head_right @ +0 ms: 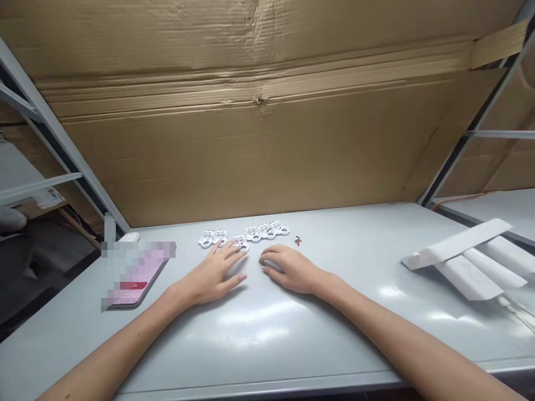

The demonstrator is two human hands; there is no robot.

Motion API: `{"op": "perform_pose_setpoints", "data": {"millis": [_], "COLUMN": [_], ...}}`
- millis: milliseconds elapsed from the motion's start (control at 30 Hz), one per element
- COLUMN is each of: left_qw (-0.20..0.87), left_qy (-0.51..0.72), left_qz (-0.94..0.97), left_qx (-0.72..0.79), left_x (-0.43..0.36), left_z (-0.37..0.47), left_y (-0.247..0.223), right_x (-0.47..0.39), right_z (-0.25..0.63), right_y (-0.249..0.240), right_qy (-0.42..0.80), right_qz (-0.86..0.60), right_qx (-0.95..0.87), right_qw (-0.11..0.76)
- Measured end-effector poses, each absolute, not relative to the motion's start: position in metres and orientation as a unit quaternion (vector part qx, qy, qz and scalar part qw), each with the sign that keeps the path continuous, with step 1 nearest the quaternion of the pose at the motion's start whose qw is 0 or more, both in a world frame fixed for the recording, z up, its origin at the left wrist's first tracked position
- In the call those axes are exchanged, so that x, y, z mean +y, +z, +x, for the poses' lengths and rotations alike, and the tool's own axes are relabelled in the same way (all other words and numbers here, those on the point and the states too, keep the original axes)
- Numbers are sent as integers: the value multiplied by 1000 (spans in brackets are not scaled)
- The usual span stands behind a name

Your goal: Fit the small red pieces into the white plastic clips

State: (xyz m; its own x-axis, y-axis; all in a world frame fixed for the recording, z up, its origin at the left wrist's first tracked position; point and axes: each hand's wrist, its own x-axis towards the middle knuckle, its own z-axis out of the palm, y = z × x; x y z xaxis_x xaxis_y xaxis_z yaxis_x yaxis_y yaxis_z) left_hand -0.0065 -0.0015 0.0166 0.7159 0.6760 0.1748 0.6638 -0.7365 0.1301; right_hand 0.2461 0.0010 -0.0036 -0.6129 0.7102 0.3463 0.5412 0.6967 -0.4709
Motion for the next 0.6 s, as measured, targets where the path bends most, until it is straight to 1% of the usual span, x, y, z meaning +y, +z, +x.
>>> {"op": "perform_pose_setpoints", "data": {"millis": [167,300,367,433,600], "left_qw": [48,16,-6,-3,18], "left_qy": [170,227,226,203,191], "left_qz": [941,913,896,893,905], "left_qx": [290,338,383,401,379], "left_x": [-13,-9,-3,2,5], "left_z": [1,2,-2,-6,-9], "left_y": [20,12,6,1,-3], "right_x": [2,3,3,3,0], "right_z": [246,247,247,247,243], "right_y": [-5,-8,-10,-11,-6], "right_qy": [132,123,125,128,130], "right_qz": [-360,-341,-340,-337,-301], "right_qx": [-878,-888,-891,-895,-910], "right_qw": [286,282,272,263,255]}}
